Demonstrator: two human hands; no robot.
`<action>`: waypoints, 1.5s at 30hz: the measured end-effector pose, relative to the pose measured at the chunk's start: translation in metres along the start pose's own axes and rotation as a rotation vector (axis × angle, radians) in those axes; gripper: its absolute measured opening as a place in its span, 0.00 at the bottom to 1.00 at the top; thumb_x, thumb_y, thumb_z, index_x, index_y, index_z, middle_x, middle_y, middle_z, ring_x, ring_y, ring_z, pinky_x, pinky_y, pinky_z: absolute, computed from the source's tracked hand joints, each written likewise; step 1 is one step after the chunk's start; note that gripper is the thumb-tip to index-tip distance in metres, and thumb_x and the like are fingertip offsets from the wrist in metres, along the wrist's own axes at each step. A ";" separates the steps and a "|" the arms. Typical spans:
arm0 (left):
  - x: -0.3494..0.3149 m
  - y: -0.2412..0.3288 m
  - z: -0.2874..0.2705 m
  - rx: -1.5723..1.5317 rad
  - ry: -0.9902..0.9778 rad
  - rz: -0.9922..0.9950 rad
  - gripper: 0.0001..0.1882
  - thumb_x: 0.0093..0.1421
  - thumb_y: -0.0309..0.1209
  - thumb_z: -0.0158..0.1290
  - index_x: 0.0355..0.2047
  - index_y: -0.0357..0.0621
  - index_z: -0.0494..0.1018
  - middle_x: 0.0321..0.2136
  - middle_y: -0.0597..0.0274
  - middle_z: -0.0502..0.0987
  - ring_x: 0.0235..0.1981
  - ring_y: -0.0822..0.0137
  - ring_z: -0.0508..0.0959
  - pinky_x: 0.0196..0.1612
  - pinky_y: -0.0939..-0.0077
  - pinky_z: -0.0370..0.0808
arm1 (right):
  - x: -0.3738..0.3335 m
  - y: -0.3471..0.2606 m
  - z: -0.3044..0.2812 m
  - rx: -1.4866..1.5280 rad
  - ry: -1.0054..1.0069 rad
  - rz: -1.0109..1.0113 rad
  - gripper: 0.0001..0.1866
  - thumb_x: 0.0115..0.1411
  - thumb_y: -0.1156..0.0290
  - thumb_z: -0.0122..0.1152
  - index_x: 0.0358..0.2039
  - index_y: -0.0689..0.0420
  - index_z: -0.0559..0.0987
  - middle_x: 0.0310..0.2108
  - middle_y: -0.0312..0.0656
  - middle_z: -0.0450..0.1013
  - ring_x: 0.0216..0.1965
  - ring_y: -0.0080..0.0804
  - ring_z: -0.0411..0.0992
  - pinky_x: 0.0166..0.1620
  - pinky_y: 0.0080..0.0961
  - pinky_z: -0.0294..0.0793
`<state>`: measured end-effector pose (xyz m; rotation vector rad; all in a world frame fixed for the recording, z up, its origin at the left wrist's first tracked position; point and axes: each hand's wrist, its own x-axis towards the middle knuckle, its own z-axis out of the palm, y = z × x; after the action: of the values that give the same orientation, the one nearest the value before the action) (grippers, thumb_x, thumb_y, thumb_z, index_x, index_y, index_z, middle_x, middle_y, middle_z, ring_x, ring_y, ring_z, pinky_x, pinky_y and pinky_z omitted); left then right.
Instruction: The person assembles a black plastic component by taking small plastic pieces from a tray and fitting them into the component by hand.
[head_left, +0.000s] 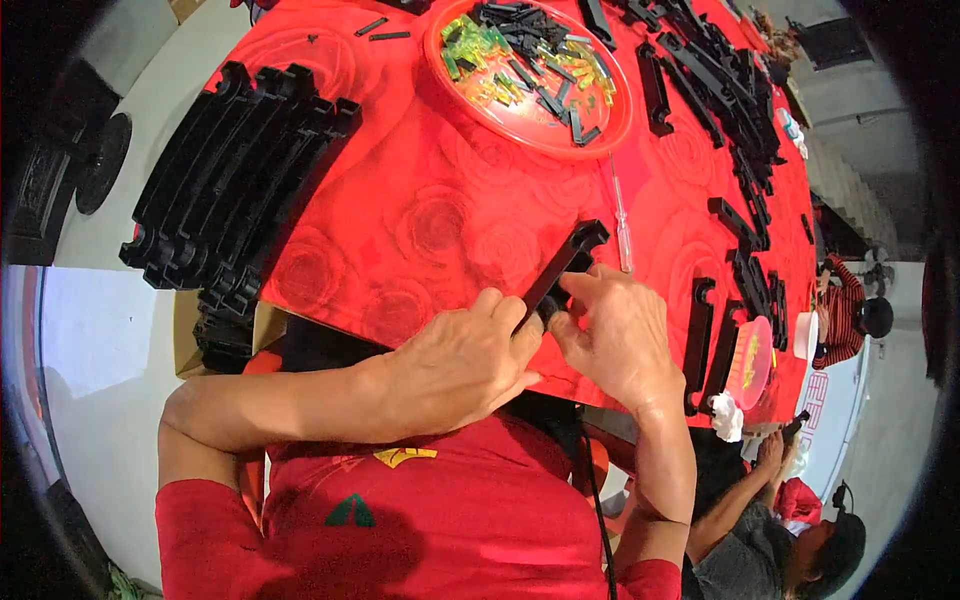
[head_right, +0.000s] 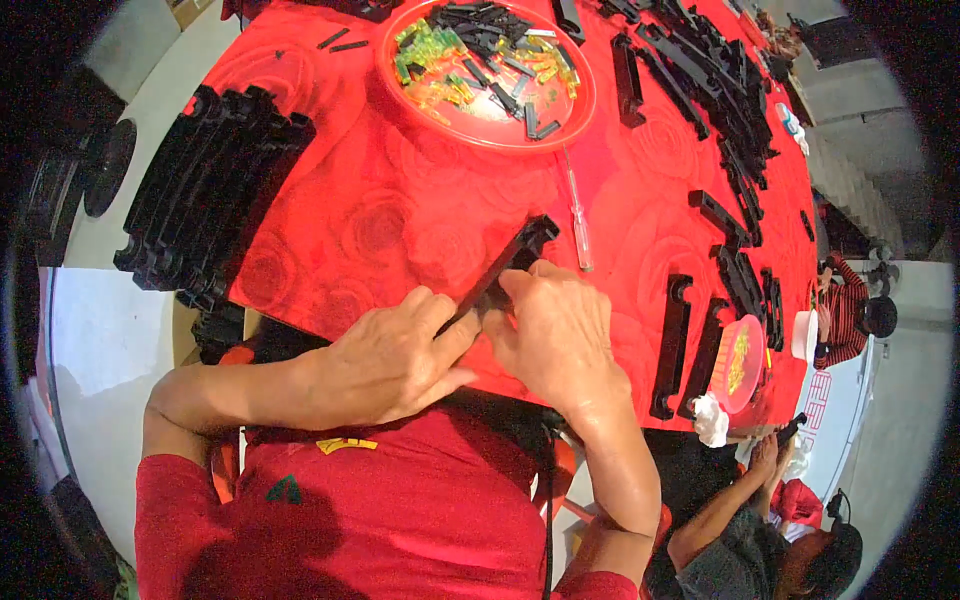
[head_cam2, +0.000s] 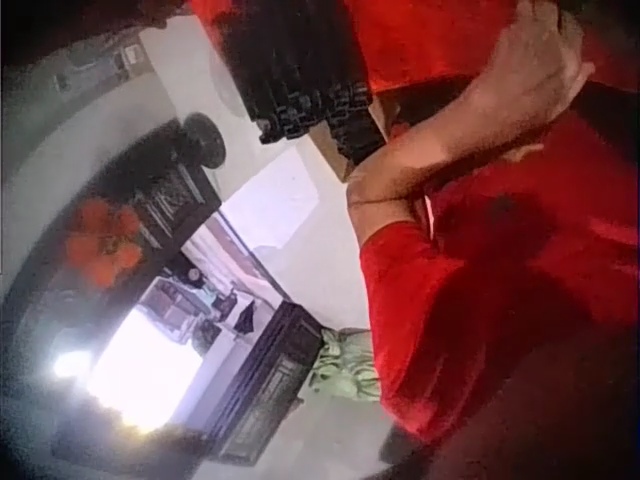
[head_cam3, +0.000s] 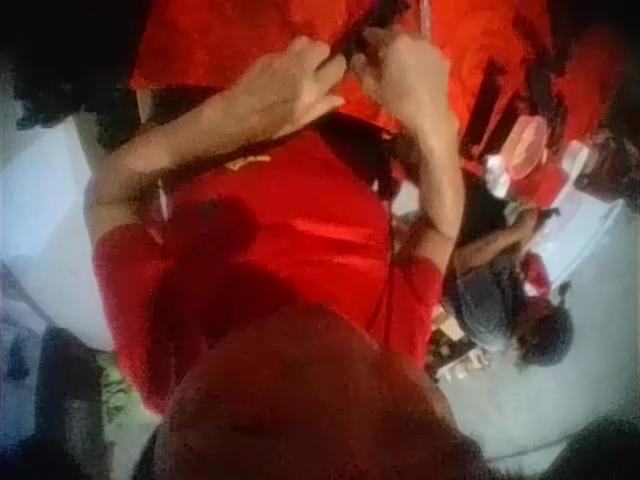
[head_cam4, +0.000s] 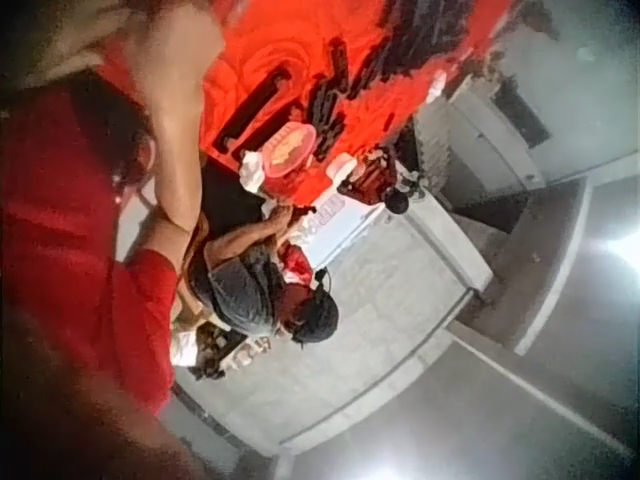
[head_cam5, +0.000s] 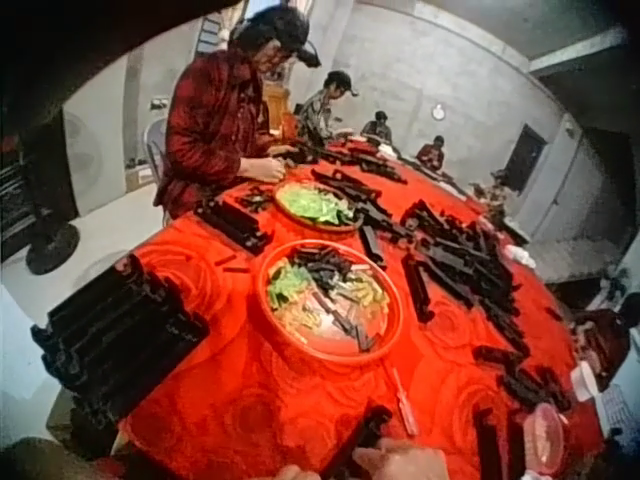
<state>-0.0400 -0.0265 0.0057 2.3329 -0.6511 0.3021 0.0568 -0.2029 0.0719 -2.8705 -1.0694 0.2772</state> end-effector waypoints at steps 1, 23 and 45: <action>-0.001 0.001 -0.002 -0.002 -0.003 0.007 0.15 0.64 0.33 0.58 0.41 0.30 0.74 0.34 0.49 0.71 0.37 0.55 0.75 0.30 0.66 0.79 | 0.000 0.000 0.001 0.041 0.002 0.009 0.16 0.49 0.72 0.73 0.41 0.60 0.85 0.28 0.48 0.75 0.32 0.51 0.78 0.34 0.45 0.75; -0.001 -0.009 0.015 0.020 0.085 0.094 0.11 0.58 0.31 0.60 0.31 0.34 0.75 0.27 0.54 0.70 0.31 0.60 0.73 0.23 0.72 0.73 | 0.006 0.009 -0.011 0.068 0.070 -0.208 0.13 0.47 0.79 0.72 0.32 0.60 0.78 0.28 0.47 0.71 0.33 0.53 0.74 0.34 0.46 0.72; 0.005 -0.007 0.008 -0.039 -0.075 -0.003 0.30 0.55 0.34 0.67 0.54 0.28 0.74 0.31 0.59 0.66 0.30 0.63 0.71 0.25 0.73 0.74 | 0.035 0.041 -0.008 0.376 -0.169 -0.128 0.11 0.47 0.80 0.70 0.31 0.62 0.78 0.27 0.51 0.75 0.33 0.56 0.77 0.36 0.45 0.76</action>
<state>-0.0323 -0.0290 -0.0019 2.3171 -0.6835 0.1998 0.1104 -0.2110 0.0699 -2.4703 -1.0852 0.6452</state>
